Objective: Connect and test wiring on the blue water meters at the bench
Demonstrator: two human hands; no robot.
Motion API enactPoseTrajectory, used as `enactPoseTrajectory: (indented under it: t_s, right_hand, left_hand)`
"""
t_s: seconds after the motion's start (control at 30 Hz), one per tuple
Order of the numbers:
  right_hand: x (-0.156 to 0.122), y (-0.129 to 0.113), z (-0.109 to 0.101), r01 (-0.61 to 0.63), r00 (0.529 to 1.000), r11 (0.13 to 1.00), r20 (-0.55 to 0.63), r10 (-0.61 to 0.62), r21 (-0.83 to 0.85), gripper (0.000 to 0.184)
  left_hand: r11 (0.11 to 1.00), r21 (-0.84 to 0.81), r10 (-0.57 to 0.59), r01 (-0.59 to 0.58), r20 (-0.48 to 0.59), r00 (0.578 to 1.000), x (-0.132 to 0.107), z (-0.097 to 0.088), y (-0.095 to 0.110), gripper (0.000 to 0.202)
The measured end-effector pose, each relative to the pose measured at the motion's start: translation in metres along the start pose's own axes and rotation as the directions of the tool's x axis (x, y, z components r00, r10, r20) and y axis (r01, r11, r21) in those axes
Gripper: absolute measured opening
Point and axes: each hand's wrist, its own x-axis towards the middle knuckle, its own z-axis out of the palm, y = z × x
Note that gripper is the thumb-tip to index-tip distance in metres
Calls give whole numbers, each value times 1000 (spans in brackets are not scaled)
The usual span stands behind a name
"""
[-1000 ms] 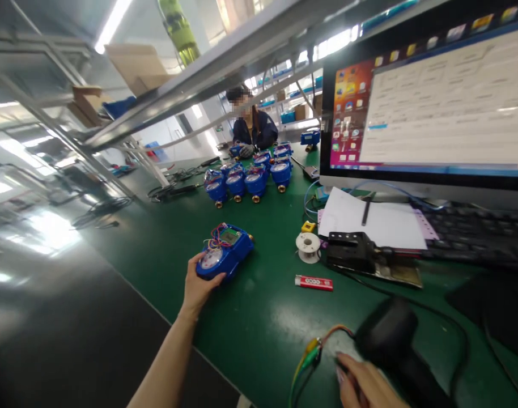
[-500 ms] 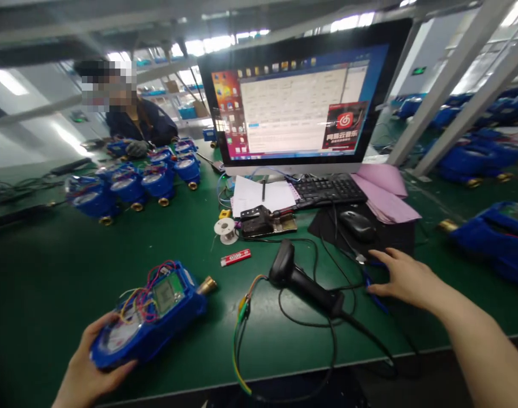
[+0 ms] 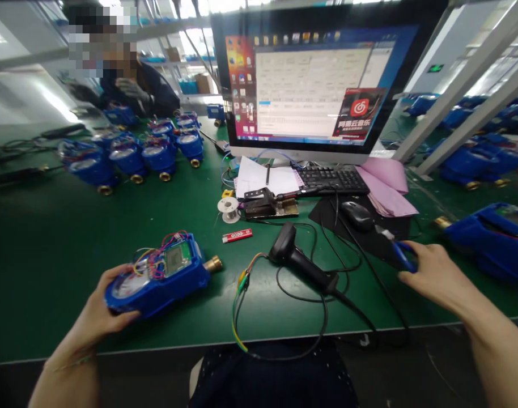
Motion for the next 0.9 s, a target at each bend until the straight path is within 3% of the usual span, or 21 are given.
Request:
enactPoseTrajectory:
  t_s: [0.1, 0.17, 0.2, 0.27, 0.33, 0.43, 0.5, 0.67, 0.9]
  right_hand:
    - [2, -28, -30, -64, 997, 983, 52, 56, 170, 41]
    - [3, -61, -49, 130, 992, 963, -21, -128, 235, 37]
    - [3, -81, -57, 273, 962, 937, -73, -264, 216, 35]
    - [3, -123, -69, 529, 846, 838, -165, -507, 137, 33]
    - [4, -165, -77, 696, 704, 715, -258, -662, 67, 35]
    - [11, -218, -85, 826, 508, 561, -370, -778, -45, 34]
    - [19, -245, -88, 871, 417, 483, -384, -824, -90, 32]
    - [41, -284, -90, 913, 342, 392, -305, -889, -117, 30]
    - [49, -299, -89, 930, 285, 327, -230, -931, -170, 37]
  left_hand:
    - [996, -88, -7, 11, 51, 999, 4, 1, 5, 85]
    - [989, -149, -1, 17, 105, 994, 8, 1, 8, 85]
    - [983, -184, 8, 16, 128, 992, 9, 1, 10, 85]
    - [964, -265, 31, 16, 174, 984, 12, 0, 13, 85]
    - [942, -334, 54, 18, 206, 977, 14, 1, 16, 83]
    - [920, -392, 80, 16, 225, 971, 17, 1, 18, 79]
    - [908, -418, 95, 11, 231, 968, 18, 1, 18, 78]
    - [901, -434, 101, 16, 244, 964, 20, 0, 16, 79]
    - [899, -438, 115, 4, 244, 963, 24, -1, 15, 78]
